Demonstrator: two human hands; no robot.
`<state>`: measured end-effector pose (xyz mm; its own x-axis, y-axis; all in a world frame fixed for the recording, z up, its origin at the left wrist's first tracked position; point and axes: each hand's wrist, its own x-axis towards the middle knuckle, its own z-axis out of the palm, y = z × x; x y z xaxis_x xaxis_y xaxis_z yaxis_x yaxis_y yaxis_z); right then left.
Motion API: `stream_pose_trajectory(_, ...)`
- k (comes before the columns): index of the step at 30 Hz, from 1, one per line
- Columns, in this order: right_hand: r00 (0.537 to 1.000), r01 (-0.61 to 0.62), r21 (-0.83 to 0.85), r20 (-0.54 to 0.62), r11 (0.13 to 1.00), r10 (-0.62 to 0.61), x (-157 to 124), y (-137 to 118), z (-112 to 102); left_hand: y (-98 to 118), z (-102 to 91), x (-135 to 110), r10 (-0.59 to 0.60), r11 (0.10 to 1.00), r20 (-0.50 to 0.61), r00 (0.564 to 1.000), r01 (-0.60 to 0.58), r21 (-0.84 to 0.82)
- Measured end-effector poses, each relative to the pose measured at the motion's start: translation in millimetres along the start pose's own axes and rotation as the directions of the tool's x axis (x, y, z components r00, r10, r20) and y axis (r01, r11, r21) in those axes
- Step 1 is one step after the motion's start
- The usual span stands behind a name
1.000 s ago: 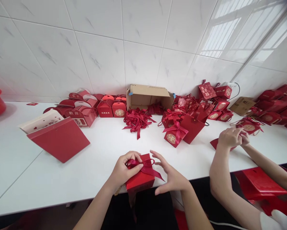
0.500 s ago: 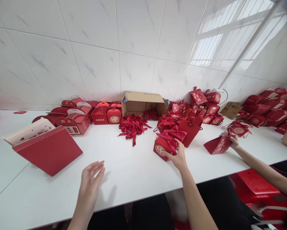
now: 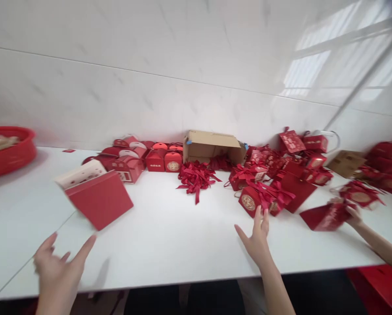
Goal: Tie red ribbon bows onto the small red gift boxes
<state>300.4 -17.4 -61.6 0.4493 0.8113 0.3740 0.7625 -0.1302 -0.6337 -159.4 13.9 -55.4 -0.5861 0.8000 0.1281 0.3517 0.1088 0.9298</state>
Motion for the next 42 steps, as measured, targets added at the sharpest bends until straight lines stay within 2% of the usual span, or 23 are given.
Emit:
stream_pose_trajectory(1,0.997,0.039,0.007,0.068,0.999,-0.04,-16.5,-5.2,7.3,16.8,-0.6,4.7,-0.032,0.999,-0.098,0.995,0.031,-0.015)
stream_pose_trajectory(5,0.962,0.166,-0.069,0.229,0.984,-0.146,-59.2,-10.3,34.2,74.4,4.6,29.7,0.043,0.999,-0.033,0.999,-0.044,-0.029)
stream_pose_trajectory(7,0.951,0.21,-0.129,0.258,0.969,-0.171,-65.1,-8.0,41.8,86.5,7.2,42.9,0.072,0.995,-0.035,0.997,-0.074,-0.062)
stream_pose_trajectory(10,0.95,0.211,-0.144,0.266,0.967,-0.167,-63.5,-4.5,42.7,92.1,8.7,54.9,0.098,0.992,-0.063,0.993,-0.103,-0.078)
stream_pose_trajectory(12,0.95,0.196,-0.123,0.268,0.973,-0.158,-61.1,-2.1,38.7,95.3,9.6,51.3,0.13,0.987,-0.007,0.992,-0.13,-0.097)
stream_pose_trajectory(15,0.943,0.162,-0.013,0.298,0.987,-0.15,-61.3,-0.3,31.9,103.9,13.8,15.2,0.189,0.978,0.125,0.974,-0.176,-0.109)
stream_pose_trajectory(17,0.919,0.144,0.182,0.34,0.973,-0.2,-66.0,-4.6,29.9,109.7,21.6,-30.4,0.214,0.975,0.23,0.949,-0.194,-0.108)
stream_pose_trajectory(18,0.901,0.132,0.317,0.355,0.939,-0.247,-69.8,-9.1,30.1,111.8,27.5,-56.4,0.229,0.972,0.314,0.921,-0.202,-0.118)
stream_pose_trajectory(20,0.876,0.064,0.573,0.36,0.817,-0.321,-79.3,-22.5,32.4,113.9,41.6,-104.7,0.276,0.96,0.554,0.786,-0.201,-0.194)
stream_pose_trajectory(22,0.876,-0.084,0.698,0.392,0.711,-0.281,-89.0,-37.4,35.7,113.4,53.1,-132.8,0.327,0.944,0.657,0.679,-0.209,-0.255)
stream_pose_trajectory(23,0.876,-0.16,0.715,0.421,0.68,-0.236,-92.9,-43.8,37.2,112.1,55.7,-135.0,0.355,0.935,0.666,0.656,-0.23,-0.272)
stream_pose_trajectory(24,0.873,-0.222,0.716,0.448,0.662,-0.192,-95.9,-48.9,38.3,109.8,55.8,-128.5,0.383,0.923,0.629,0.677,-0.263,-0.279)
stream_pose_trajectory(25,0.869,-0.26,0.712,0.467,0.653,-0.163,-97.9,-52.7,38.9,106.7,53.3,-113.6,0.417,0.908,0.516,0.748,-0.314,-0.277)
stream_pose_trajectory(26,0.868,-0.274,0.708,0.473,0.651,-0.15,-99.1,-55.5,39.0,102.7,48.9,-91.5,0.437,0.895,0.324,0.839,-0.368,-0.253)
stream_pose_trajectory(27,0.87,-0.271,0.706,0.47,0.654,-0.147,-99.7,-57.6,38.5,97.9,43.2,-64.1,0.402,0.906,0.093,0.911,-0.381,-0.187)
stream_pose_trajectory(28,0.876,-0.263,0.705,0.461,0.658,-0.144,-100.0,-59.6,37.7,92.5,36.9,-33.7,0.33,0.93,-0.172,0.928,-0.351,-0.108)
stream_pose_trajectory(29,0.886,-0.255,0.707,0.444,0.66,-0.133,-100.3,-61.8,36.8,86.8,30.9,-2.8,0.287,0.943,-0.3,0.91,-0.323,-0.079)
stream_pose_trajectory(31,0.915,-0.24,0.714,0.392,0.657,-0.091,-101.2,-67.3,35.1,74.9,21.2,52.3,0.241,0.965,-0.377,0.894,-0.262,-0.004)
stream_pose_trajectory(33,0.936,-0.225,0.72,0.347,0.656,-0.059,-101.9,-72.6,33.9,63.0,15.9,89.2,0.146,0.989,-0.264,0.953,-0.139,0.044)
stream_pose_trajectory(34,0.938,-0.216,0.721,0.339,0.658,-0.064,-101.9,-74.5,33.5,57.1,14.5,99.5,0.089,0.996,-0.173,0.981,-0.082,0.043)
stream_pose_trajectory(36,0.926,-0.205,0.718,0.363,0.665,-0.107,-100.9,-75.4,32.2,46.5,12.4,104.6,0.052,0.998,-0.067,0.996,-0.048,0.05)
stream_pose_trajectory(39,0.886,-0.221,0.714,0.432,0.665,-0.17,-97.3,-71.1,29.3,36.3,10.5,79.8,0.085,0.994,0.104,0.991,-0.092,0.065)
stream_pose_trajectory(42,0.848,-0.229,0.723,0.477,0.652,-0.231,-92.5,-65.8,26.2,37.3,17.2,25.6,0.122,0.989,0.365,0.923,-0.145,0.036)
